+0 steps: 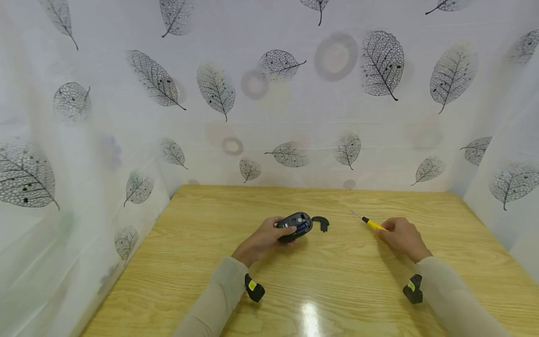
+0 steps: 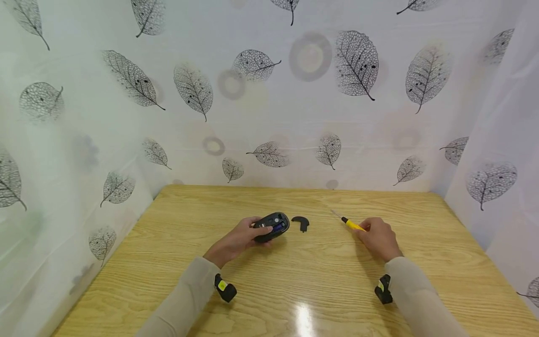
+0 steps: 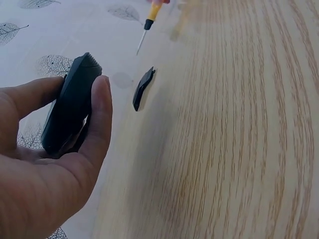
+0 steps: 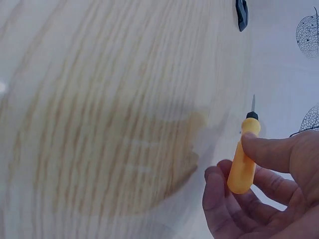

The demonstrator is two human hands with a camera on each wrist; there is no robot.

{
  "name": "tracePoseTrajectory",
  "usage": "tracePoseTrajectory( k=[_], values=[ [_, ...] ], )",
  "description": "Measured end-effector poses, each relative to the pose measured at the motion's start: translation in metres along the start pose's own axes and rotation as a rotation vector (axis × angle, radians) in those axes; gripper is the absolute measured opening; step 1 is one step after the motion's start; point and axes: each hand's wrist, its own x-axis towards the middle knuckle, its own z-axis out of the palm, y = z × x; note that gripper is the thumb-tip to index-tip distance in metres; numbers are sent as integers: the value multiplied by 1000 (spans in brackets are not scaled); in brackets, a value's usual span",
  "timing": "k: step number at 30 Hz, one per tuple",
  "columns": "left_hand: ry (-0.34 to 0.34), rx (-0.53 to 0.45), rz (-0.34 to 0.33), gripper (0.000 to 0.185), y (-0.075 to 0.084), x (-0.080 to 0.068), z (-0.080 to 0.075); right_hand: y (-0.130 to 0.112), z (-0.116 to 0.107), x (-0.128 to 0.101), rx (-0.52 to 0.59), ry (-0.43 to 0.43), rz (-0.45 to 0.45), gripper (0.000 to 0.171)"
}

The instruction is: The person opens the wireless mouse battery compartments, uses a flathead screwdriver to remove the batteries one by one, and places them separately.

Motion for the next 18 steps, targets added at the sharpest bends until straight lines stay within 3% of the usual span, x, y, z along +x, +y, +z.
tracePoseTrajectory(
  k=[5,18],
  values=[
    [16,-21,0,56,1,1,0,-5,-1,-1,6,11,-35,33],
    [34,-5,9,53,1,2,-2,-22,-5,-5,137,-3,-24,35]
  ],
)
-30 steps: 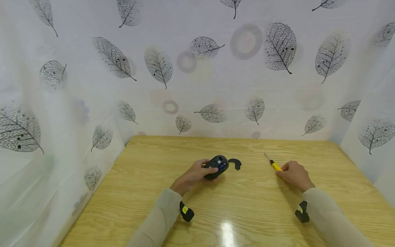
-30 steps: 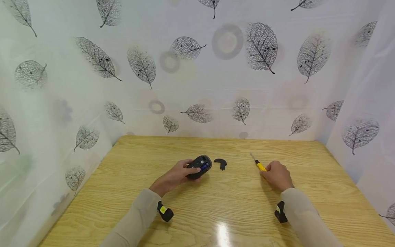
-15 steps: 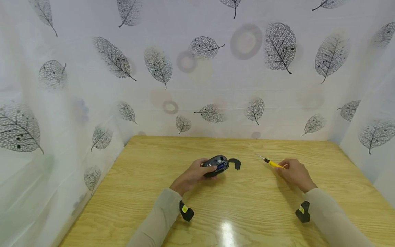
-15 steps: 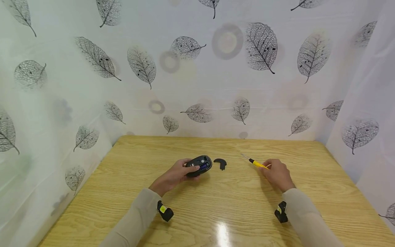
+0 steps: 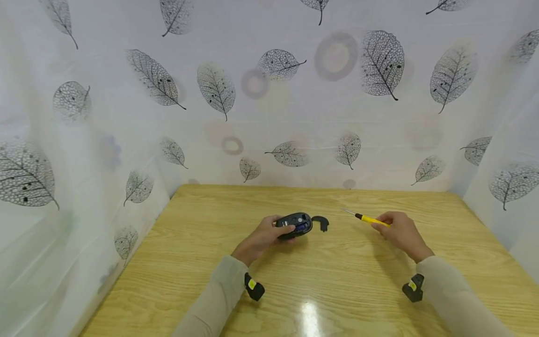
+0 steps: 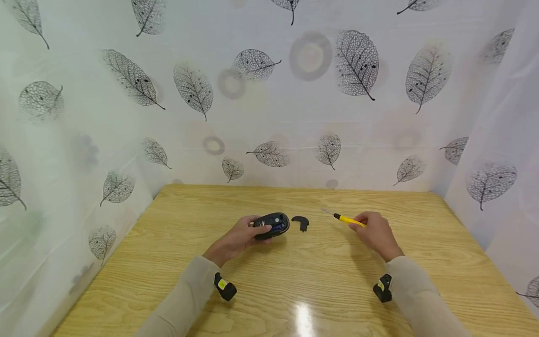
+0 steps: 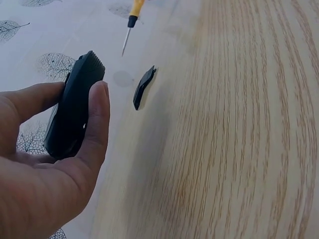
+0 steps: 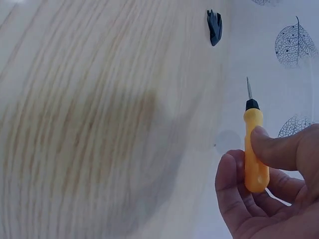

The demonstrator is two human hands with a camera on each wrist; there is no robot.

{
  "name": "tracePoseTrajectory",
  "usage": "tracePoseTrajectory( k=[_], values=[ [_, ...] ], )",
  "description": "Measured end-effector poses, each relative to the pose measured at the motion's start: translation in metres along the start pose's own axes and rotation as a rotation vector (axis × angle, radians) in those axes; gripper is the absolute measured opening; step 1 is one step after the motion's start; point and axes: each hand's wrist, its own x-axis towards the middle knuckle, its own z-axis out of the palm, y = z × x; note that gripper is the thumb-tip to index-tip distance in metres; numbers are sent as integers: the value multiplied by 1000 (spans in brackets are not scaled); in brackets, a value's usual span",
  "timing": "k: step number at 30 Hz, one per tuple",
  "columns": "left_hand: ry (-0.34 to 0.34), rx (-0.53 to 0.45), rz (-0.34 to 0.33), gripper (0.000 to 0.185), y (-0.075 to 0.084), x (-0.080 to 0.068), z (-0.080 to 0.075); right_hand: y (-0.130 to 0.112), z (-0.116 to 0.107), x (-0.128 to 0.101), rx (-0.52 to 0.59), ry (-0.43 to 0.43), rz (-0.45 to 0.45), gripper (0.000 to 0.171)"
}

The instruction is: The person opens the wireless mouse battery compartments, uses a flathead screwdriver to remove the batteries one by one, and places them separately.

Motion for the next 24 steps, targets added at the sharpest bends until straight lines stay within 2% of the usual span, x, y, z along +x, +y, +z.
tracePoseTrajectory(
  k=[10,24],
  values=[
    [23,-38,7,57,2,1,1,-13,3,2,34,12,-87,37],
    [59,-33,18,64,-2,2,-1,-30,6,6,88,19,-181,35]
  ],
)
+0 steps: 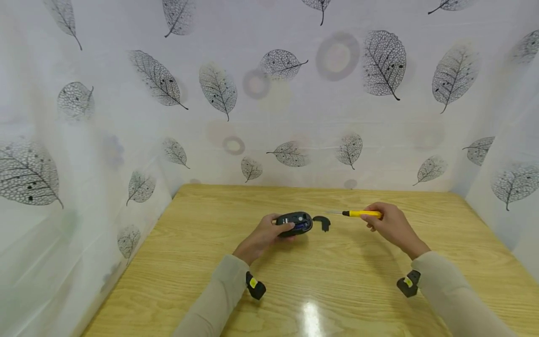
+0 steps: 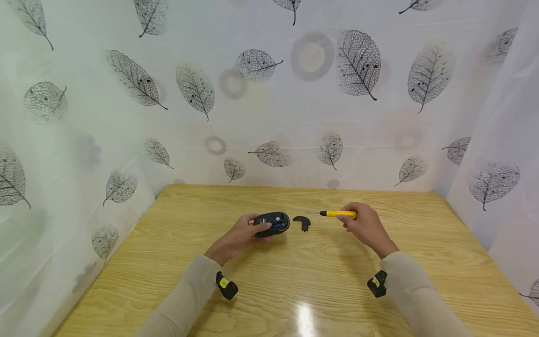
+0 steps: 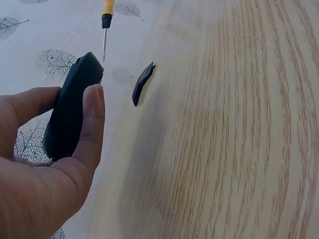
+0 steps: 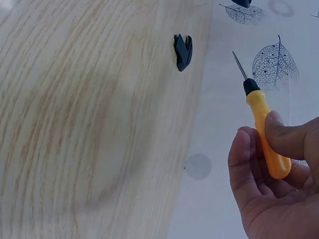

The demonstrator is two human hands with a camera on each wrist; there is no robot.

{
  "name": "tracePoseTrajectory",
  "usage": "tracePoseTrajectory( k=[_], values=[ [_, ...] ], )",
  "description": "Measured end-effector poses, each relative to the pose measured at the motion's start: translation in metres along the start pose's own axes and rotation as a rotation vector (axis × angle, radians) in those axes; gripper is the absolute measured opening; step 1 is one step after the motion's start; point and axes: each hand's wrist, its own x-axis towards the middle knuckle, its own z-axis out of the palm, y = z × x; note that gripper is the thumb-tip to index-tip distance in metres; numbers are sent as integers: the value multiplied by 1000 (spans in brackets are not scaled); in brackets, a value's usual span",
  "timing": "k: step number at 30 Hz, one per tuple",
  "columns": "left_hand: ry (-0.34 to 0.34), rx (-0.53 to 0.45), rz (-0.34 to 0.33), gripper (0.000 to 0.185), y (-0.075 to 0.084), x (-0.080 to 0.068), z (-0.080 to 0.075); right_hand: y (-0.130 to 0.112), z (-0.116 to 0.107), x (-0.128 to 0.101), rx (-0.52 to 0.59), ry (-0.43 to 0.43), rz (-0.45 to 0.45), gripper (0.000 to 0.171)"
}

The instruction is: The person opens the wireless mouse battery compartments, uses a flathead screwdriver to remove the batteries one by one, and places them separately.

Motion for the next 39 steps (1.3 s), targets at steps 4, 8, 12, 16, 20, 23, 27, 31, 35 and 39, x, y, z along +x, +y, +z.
tracePoseTrajectory(
  k=[4,8,12,16,20,23,27,31,35,39],
  values=[
    [14,-4,-7,65,0,1,1,-5,0,2,2,0,-15,33],
    [26,-6,-9,64,0,1,2,-9,0,4,0,-1,-29,32],
    [35,14,-6,63,0,0,3,-12,-1,5,13,-5,-44,30],
    [43,35,-10,62,0,0,3,-16,-2,6,33,-17,-65,30],
    [53,34,-16,62,0,1,4,-22,-2,6,61,-36,-95,29],
    [61,42,-18,63,0,1,4,-27,-3,6,79,-50,-116,26],
    [66,56,-17,64,1,1,4,-34,-2,7,79,-66,-130,22],
    [68,56,-14,64,2,0,5,-40,-1,8,65,-90,-132,20],
    [65,52,-7,63,2,1,5,-44,1,10,52,-113,-136,19],
    [54,57,6,59,0,2,5,-46,4,13,32,-127,-151,19]
  ],
)
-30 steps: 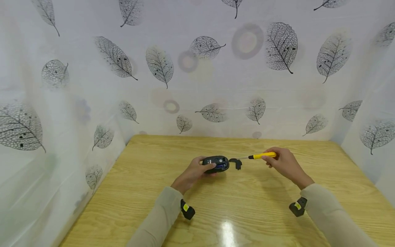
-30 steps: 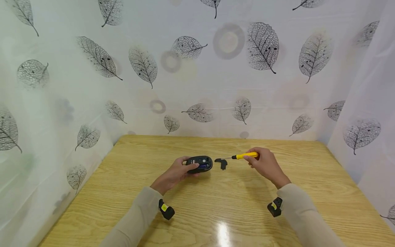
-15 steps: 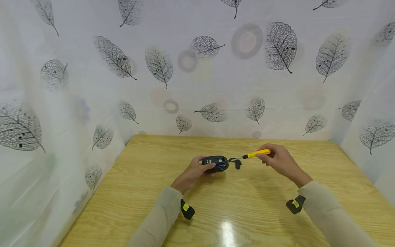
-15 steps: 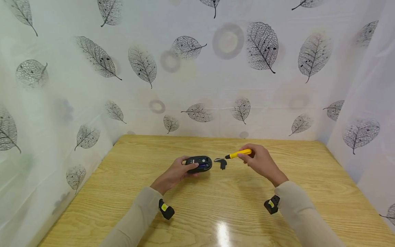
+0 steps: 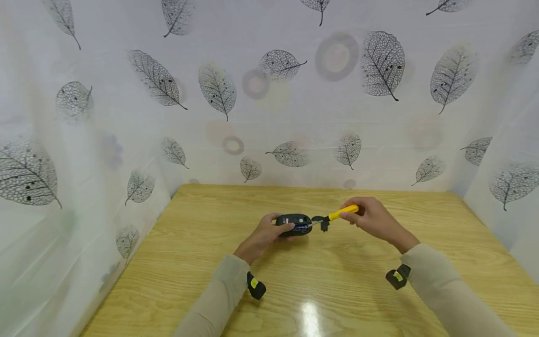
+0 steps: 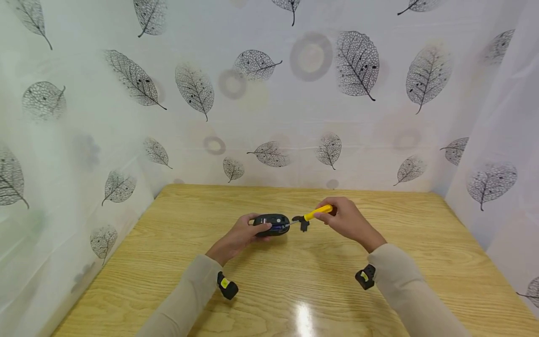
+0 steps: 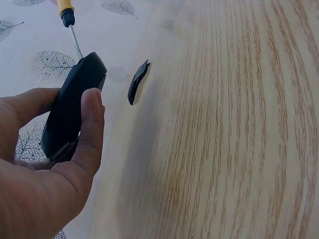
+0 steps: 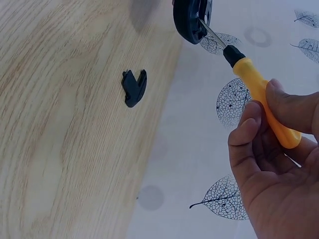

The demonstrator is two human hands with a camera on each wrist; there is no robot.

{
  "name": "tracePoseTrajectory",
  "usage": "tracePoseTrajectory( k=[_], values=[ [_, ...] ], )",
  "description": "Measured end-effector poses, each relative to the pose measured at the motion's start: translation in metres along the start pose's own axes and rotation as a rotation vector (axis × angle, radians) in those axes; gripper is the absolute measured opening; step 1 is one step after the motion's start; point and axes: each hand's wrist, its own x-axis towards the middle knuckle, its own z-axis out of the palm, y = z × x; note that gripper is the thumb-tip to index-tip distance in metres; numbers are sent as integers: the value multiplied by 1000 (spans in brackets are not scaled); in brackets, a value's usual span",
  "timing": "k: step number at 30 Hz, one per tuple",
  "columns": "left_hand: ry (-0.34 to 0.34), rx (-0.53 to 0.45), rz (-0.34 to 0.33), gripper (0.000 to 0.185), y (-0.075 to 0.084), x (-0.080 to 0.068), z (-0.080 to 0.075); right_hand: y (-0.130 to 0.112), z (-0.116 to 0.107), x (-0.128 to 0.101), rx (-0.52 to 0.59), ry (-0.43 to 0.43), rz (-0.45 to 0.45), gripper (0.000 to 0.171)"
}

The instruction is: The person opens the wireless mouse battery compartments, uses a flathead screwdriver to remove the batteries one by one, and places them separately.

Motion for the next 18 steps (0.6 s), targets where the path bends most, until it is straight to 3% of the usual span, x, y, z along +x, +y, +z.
tracePoseTrajectory(
  k=[18],
  values=[
    [-35,54,-6,56,0,-1,-1,-14,7,7,-99,-27,-33,13]
  ],
)
